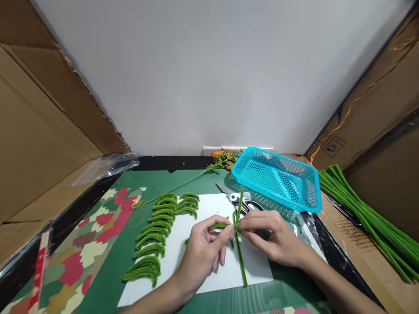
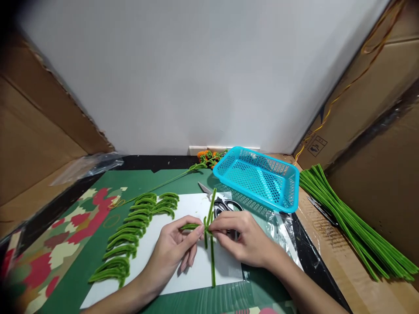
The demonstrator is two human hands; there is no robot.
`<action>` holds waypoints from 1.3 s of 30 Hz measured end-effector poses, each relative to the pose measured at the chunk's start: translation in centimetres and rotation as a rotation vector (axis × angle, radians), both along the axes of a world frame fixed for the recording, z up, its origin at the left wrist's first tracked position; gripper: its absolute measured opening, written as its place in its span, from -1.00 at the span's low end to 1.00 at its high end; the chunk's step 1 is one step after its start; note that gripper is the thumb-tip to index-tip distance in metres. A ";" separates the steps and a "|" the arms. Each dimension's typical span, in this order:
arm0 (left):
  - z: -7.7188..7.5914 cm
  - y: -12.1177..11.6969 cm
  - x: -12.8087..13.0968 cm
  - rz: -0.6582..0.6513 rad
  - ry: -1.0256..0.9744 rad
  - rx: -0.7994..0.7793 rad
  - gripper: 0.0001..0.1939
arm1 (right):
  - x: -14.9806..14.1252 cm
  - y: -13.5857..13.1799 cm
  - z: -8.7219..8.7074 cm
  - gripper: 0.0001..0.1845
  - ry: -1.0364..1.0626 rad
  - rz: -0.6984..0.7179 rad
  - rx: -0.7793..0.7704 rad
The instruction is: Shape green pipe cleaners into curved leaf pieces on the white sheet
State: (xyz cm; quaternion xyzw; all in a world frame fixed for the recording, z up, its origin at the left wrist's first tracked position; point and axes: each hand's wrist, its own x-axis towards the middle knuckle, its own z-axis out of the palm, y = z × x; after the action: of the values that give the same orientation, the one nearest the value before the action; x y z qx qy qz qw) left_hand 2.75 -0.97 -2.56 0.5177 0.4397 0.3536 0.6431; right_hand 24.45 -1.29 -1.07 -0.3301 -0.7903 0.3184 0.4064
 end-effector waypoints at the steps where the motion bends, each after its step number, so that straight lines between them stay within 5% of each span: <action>1: 0.0 0.0 0.0 -0.012 0.000 -0.009 -0.53 | 0.3 0.0 0.0 -0.76 -0.004 0.024 0.014; 5: 0.1 -0.2 0.2 -0.027 -0.012 -0.032 -0.50 | 0.8 0.0 -0.6 -0.79 -0.052 0.047 0.114; 12: 0.2 -0.2 0.3 -0.052 -0.039 -0.033 -0.51 | 0.6 -0.3 -1.4 -0.84 -0.180 -0.190 0.459; 18: 0.5 -0.1 0.1 -0.053 0.029 0.052 -0.62 | 0.9 -0.6 -1.4 -0.82 -0.338 -0.194 0.678; 32: 1.9 -0.5 0.2 -0.029 0.195 0.279 -0.81 | 0.8 -1.1 -0.9 -0.72 -0.622 -0.206 0.915; 39: 2.1 0.3 0.0 -0.104 0.133 0.211 -0.70 | 1.0 -1.4 -0.2 -0.67 -0.554 -0.240 0.963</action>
State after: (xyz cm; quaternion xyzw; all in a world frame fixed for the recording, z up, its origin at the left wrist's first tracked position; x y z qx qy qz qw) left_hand 2.75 -0.69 -0.47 0.6267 0.4144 0.3291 0.5721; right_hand 25.41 -2.68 -1.24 -0.2660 -0.8804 -0.2249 0.3219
